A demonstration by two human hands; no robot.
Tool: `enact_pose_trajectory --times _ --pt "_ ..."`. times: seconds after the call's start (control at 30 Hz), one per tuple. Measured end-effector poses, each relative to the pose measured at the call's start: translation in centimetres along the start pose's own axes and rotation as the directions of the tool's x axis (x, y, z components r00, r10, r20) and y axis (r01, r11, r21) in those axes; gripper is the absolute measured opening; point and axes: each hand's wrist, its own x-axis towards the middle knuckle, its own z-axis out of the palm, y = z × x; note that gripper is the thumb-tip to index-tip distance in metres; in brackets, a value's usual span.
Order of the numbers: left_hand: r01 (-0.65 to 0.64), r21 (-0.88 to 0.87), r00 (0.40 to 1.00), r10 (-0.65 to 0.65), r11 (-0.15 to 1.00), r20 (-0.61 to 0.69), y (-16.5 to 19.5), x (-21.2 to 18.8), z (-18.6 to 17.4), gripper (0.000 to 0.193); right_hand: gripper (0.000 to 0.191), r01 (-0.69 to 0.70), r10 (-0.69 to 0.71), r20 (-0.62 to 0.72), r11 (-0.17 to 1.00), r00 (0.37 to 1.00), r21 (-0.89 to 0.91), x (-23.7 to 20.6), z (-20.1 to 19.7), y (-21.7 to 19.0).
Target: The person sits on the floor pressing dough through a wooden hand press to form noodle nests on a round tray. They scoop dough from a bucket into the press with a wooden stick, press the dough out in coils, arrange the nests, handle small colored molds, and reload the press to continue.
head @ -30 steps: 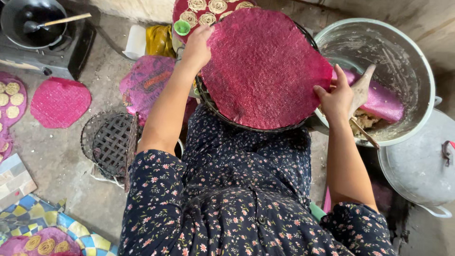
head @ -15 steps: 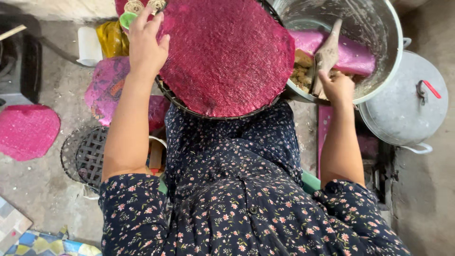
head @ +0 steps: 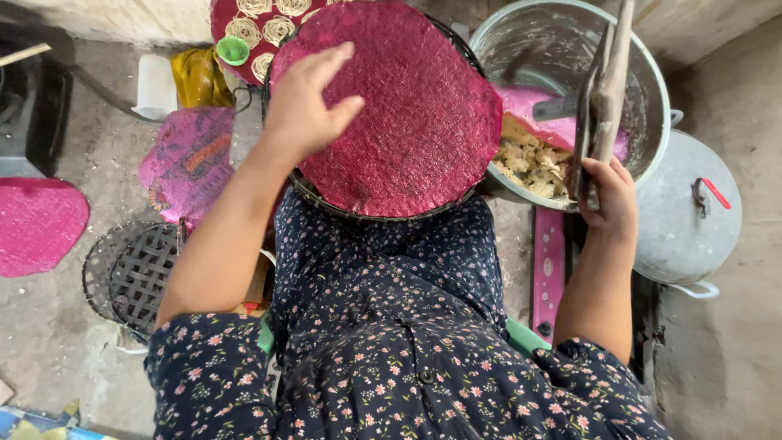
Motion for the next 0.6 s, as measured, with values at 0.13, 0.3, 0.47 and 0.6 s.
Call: enact_pose_trajectory --times 0.13,0.3,0.47,0.6 --pt "-0.112 0.097 0.964 0.085 0.989 0.252 10.2 3.5 2.9 0.097 0.059 0.136 -0.151 0.257 0.988 0.955 0.075 -3.9 3.5 -1.7" --pt "-0.190 0.165 0.976 0.204 0.968 -0.075 14.7 7.1 6.0 0.054 0.059 0.136 -0.102 0.446 0.990 0.889 -0.044 -6.2 11.7 -3.0" --pt "-0.351 0.372 0.888 0.432 0.859 -0.160 14.6 6.6 7.5 0.015 0.061 0.646 -0.425 0.570 0.718 0.703 -0.261 -3.7 17.4 -11.2" --pt "-0.430 0.288 0.891 0.454 0.856 -0.020 16.1 5.8 8.2 0.017 0.031 0.832 -0.676 0.582 0.084 0.452 -0.548 -6.2 18.8 -13.9"
